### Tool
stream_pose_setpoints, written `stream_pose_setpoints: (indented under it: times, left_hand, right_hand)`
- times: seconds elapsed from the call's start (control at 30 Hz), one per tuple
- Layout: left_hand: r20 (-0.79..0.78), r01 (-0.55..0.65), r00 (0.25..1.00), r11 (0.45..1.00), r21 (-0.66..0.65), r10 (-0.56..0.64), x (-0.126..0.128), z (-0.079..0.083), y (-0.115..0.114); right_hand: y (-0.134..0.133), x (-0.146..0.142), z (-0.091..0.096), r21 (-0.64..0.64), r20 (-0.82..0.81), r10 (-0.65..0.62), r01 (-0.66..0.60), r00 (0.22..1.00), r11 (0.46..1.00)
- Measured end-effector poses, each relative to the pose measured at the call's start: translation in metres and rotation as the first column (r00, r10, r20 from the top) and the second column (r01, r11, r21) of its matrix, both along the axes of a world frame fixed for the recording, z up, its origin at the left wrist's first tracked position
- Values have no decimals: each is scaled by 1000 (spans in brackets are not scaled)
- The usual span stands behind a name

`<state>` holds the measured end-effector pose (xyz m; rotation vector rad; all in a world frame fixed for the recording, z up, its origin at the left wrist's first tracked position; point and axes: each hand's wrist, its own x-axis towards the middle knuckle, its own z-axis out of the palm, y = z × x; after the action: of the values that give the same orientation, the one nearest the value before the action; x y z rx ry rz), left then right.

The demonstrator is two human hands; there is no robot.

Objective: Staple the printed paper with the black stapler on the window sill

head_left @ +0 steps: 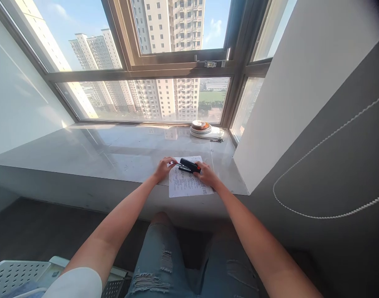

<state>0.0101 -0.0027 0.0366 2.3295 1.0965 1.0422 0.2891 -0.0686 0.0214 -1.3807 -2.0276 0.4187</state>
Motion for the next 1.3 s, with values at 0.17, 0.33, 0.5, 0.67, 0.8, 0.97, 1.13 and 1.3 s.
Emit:
stream_pose_setpoints:
  times: [0.17,0.33,0.5,0.67,0.8,0.97,1.13,1.3]
  left_hand:
    - [10,12,1000,998,-56,-12,-1,-1,7]
    - [2,68,998,990,-120,-68,1,0,12]
    - [22,81,997,982,-171,-78,3,3,13]
    - [15,65,998,978,-197,-63,4,5,11]
    - [35,59,998,978,-201,-53,4,5,10]
    - [30,84,996,980,-183,-80,4,3,10]
    - [36,100,995,981,-166,-95,2,-3,15]
    - [12,76,997,981,-178,-75,2,-7,18]
  right_hand:
    - [-3,-1,5,-19,8,-10,11,1000,1000]
    - [-5,-1,7,-29,22,-23,24,999,999]
    - [-6,-1,9,-51,33,-19,21,999,998]
    - [-5,-2,9,-29,30,-4,5,1000,1000]
    - [-4,-1,7,-16,21,2,-2,1000,1000]
    - [-3,0,5,-27,26,-3,3,1000,1000]
    - [-2,0,1,-23,30,-8,9,1000,1000]
    - [-2,0,2,-17,16,6,-6,1000,1000]
